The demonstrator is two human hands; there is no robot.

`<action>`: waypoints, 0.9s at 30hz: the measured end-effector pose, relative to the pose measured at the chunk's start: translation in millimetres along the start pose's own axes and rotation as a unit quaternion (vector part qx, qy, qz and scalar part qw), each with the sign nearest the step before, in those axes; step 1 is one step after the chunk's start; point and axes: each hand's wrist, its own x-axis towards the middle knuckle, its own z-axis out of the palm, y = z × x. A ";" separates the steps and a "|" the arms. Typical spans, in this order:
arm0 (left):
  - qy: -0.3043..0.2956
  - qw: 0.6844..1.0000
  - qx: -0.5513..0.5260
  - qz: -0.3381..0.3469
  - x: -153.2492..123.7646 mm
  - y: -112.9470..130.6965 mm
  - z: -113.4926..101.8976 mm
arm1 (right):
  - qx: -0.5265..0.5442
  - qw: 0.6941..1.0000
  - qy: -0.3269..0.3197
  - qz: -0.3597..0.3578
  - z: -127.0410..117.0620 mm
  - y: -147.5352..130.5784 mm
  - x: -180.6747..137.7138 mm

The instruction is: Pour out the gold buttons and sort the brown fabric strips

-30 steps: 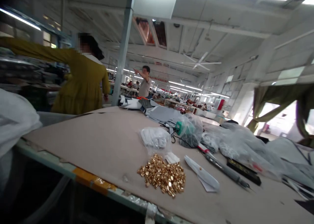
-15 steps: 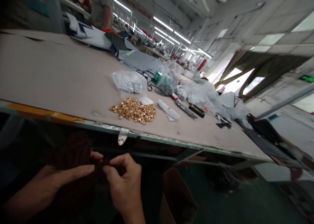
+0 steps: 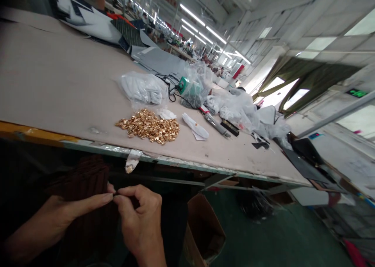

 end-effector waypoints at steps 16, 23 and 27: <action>-0.008 0.990 -0.126 -0.067 3.3 -7.0 5.6 | 0.027 1.000 -0.011 -0.012 9.6 13.6 -4.3; -0.015 0.992 -0.119 -0.050 -1.8 -4.1 6.6 | 0.001 0.999 0.024 -0.029 15.0 24.6 -8.7; 0.017 0.990 -0.139 -0.037 -6.6 1.2 1.9 | 0.014 0.993 0.046 -0.108 15.4 25.6 -10.3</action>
